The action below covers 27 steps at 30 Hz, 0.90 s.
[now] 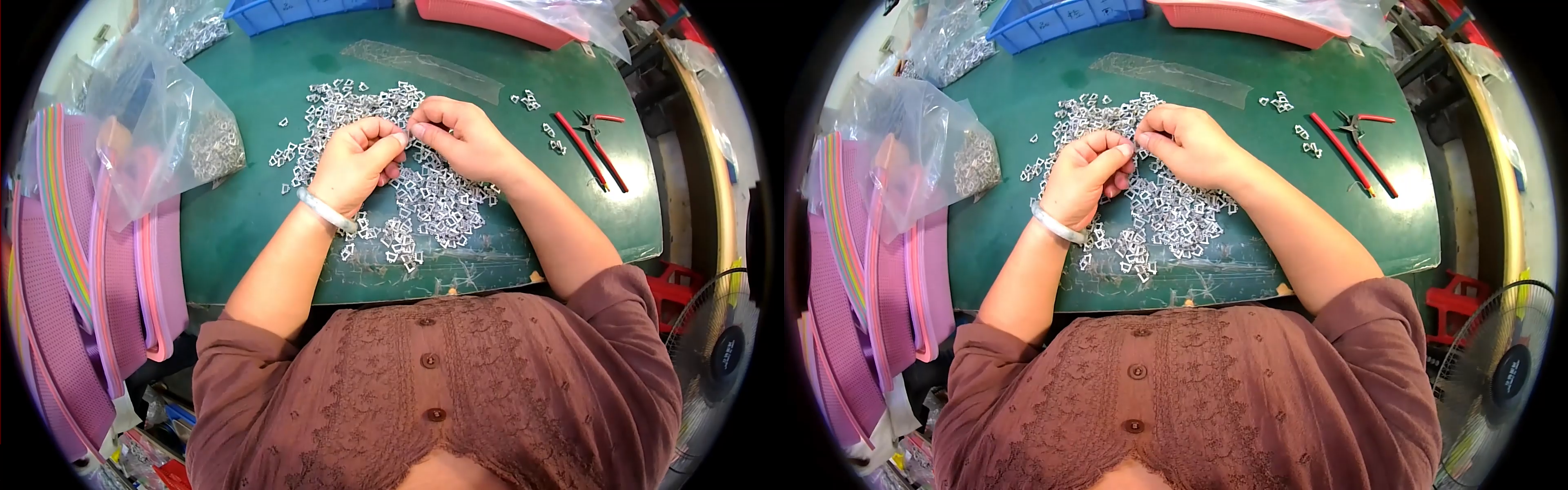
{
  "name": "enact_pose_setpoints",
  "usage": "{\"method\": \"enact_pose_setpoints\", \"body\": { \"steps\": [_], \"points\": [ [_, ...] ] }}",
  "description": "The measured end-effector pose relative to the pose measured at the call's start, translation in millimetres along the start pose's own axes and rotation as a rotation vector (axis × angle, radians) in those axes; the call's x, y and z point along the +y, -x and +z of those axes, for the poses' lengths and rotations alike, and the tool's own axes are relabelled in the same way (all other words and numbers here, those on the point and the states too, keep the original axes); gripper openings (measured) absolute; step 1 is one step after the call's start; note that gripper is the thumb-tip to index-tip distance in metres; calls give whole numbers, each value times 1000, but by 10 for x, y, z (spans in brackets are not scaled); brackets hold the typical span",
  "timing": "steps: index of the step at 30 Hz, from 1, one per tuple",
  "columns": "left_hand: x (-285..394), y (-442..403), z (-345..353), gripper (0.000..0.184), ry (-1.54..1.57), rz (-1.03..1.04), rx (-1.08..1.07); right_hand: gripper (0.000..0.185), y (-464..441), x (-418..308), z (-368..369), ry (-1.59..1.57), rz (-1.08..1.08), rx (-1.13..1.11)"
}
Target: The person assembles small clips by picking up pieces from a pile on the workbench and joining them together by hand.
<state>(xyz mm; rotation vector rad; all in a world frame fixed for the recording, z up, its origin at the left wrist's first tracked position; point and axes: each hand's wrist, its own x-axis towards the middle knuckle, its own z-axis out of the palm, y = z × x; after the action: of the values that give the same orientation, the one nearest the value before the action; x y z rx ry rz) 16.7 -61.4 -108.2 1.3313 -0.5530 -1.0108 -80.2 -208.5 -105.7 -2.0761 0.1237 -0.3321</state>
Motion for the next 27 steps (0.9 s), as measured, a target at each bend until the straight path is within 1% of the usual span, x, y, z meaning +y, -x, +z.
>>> {"method": "enact_pose_setpoints", "body": {
  "steps": [4,7,10,11,14,17,20,21,27],
  "points": [
    [6,3,8,9,-36,13,-16,12,10,-17,4,-112,75,-18],
    [17,11,4,10,-40,-3,-26,15,7,0,16,-199,98,15],
    [25,7,-5,10,-7,-14,-16,15,13,-18,7,-165,18,32],
    [20,6,-5,10,11,-17,-9,16,15,-37,-3,-153,21,31],
    [0,7,7,10,81,26,51,15,5,-42,-10,-317,151,36],
    [8,0,9,11,136,78,116,17,7,-73,-32,-400,235,19],
    [0,0,16,12,145,84,147,18,16,-60,-17,-427,268,-3],
    [3,6,29,13,143,74,153,16,16,-78,1,-436,260,28],
    [-18,21,49,14,98,100,156,15,17,-71,14,-578,313,49]
  ]
}}
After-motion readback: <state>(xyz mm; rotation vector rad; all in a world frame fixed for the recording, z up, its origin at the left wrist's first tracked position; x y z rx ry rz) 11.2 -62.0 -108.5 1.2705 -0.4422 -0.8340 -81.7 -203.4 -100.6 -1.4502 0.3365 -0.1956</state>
